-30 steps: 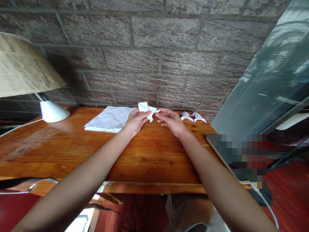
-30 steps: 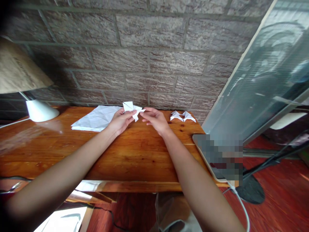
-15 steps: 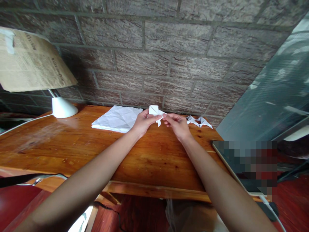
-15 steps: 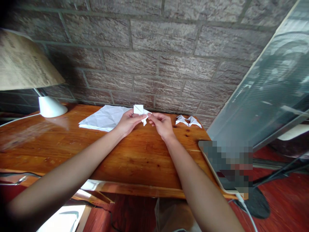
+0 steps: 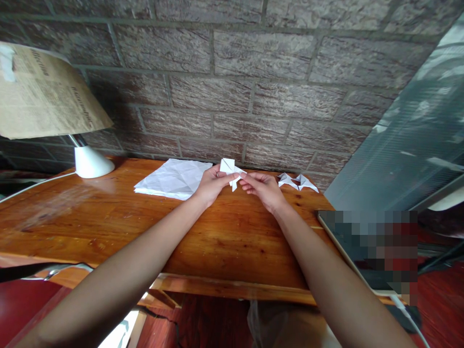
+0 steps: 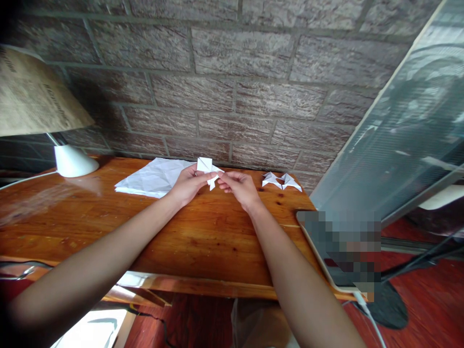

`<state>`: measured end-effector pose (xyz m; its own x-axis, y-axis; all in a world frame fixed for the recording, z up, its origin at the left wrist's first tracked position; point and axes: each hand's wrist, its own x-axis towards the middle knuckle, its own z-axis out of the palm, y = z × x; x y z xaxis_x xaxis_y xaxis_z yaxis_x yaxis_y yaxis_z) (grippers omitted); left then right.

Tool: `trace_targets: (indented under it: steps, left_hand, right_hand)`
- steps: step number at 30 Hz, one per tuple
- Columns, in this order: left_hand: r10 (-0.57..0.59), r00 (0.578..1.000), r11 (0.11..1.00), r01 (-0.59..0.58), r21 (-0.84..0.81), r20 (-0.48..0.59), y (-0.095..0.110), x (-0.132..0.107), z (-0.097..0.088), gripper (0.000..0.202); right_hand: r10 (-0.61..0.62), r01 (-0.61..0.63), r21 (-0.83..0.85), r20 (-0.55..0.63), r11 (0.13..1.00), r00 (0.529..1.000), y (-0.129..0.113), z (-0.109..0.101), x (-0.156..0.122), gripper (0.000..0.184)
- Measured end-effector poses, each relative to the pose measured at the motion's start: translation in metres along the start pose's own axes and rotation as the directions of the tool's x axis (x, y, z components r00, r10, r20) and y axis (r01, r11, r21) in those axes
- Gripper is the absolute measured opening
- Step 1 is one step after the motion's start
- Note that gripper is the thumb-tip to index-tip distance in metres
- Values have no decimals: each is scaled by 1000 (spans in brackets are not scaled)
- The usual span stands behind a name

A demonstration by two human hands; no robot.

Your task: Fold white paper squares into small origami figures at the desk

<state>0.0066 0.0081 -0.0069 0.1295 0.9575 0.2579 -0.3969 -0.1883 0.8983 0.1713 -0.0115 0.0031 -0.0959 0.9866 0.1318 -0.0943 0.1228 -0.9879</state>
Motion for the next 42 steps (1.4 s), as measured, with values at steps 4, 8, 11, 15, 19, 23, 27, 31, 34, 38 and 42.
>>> trace_targets:
  steps: [4, 8, 11, 15, 19, 23, 27, 31, 34, 38, 42]
  left_hand:
    - [-23, 999, 999, 24, -28, 24, 1, 1, -1, 40]
    - [-20, 999, 999, 22, -50, 43, 4, 1, 1, 39]
    - [-10, 998, 997, 16, -80, 69, 6, -1, 4, 38]
    - [-7, 998, 995, 13, -103, 60, 7, -1, 5, 37]
    - [22, 999, 999, -24, -41, -45, 5, 2, 0, 36]
    - [70, 997, 997, -69, 38, -20, 3, 4, -3, 36]
    - [105, 994, 983, -107, 147, 20, 5, 0, -1, 38]
    - [108, 994, 964, -109, 244, 18, 11, -6, 3, 41]
    - [109, 994, 962, -112, 248, 28, 13, -8, 5, 42]
    - [104, 994, 967, -111, 230, 43, 12, -7, 4, 41]
    - [100, 994, 973, -107, 206, 41, 6, -2, 1, 39]
  right_hand:
    - [-28, 29, -52, 36, 998, 999, -2, -3, 0, 37]
    - [-98, 102, -97, 41, 990, 994, -1, -1, 1, 40]
    - [-133, 132, -76, -6, 988, 991, -1, 0, 2, 43]
    - [-110, 109, -46, -18, 993, 994, -1, 1, 1, 42]
    - [-38, 45, -69, 101, 997, 994, -2, 1, -2, 42]
    - [-62, 77, -109, 137, 991, 989, -6, -2, -2, 46]
    - [-141, 158, -141, 122, 977, 982, -7, -4, -1, 44]
    - [-172, 194, -168, 136, 966, 976, -7, -5, -1, 42]
    - [-164, 190, -186, 146, 964, 976, -8, -5, -3, 41]
    - [-160, 186, -206, 133, 961, 978, -11, -3, -6, 40]
    - [-178, 196, -222, 99, 955, 979, -12, 0, -6, 43]
